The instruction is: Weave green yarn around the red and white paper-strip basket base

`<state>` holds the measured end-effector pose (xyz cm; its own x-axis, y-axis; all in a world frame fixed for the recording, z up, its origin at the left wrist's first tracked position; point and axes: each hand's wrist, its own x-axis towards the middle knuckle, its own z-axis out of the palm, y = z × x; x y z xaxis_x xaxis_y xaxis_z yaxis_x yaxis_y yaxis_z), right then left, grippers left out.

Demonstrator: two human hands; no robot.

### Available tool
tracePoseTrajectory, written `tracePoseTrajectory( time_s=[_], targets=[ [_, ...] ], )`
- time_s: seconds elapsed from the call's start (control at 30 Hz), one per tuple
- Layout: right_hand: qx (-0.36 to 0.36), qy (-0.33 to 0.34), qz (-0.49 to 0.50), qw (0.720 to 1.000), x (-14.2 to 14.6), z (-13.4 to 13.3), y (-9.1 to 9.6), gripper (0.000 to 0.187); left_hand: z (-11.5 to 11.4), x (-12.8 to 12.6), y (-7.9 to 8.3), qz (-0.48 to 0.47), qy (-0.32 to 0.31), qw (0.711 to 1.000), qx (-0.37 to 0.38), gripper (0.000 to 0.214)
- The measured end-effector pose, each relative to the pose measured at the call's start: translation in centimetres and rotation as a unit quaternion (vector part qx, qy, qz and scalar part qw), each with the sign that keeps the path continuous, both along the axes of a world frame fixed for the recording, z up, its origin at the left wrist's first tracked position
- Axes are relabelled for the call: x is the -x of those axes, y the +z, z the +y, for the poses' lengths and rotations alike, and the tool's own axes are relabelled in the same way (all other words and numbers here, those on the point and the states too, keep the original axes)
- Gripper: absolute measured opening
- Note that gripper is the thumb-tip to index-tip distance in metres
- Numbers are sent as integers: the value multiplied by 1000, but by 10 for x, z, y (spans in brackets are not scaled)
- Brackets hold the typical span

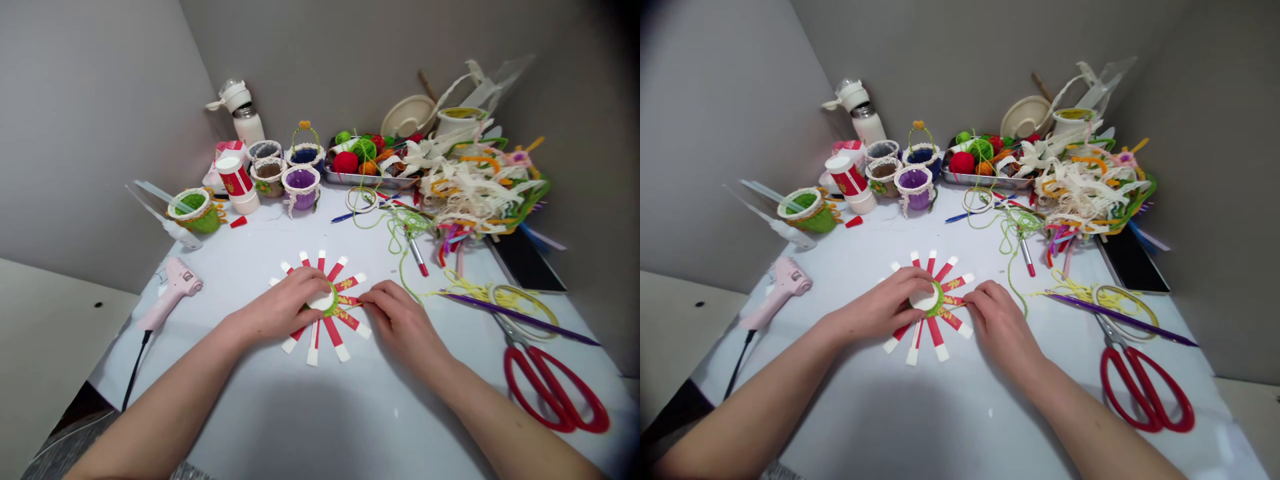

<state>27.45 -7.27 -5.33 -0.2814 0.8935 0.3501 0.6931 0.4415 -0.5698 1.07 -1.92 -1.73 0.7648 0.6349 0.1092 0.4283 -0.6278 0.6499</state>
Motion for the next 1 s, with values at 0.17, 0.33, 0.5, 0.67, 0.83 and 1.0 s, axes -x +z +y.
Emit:
tracePoseTrajectory(
  time_s=[0.17, 0.33, 0.5, 0.67, 0.83, 1.0],
  targets=[
    [-15, 43, -3, 999, -2, -5, 6, 22, 7, 8, 5, 23, -34, 999, 5, 32],
    [8, 98, -41, 994, 2, -20, 17, 21, 10, 15, 6, 47, -41, 998, 23, 40],
    [-21, 162, -123, 979, 7, -37, 26, 27, 13, 17, 7, 54, -49, 997, 38, 41],
    [-27, 210, -181, 961, 3, -44, 30, 29, 13, 18, 9, 36, -47, 997, 41, 35],
    [-2, 197, -191, 962, -3, -46, 27, 24, 13, 19, 8, 21, -53, 998, 39, 32],
    [-11, 140, -204, 969, -9, -39, 23, 26, 13, 19, 6, 0, -59, 997, 48, 33]
  ],
)
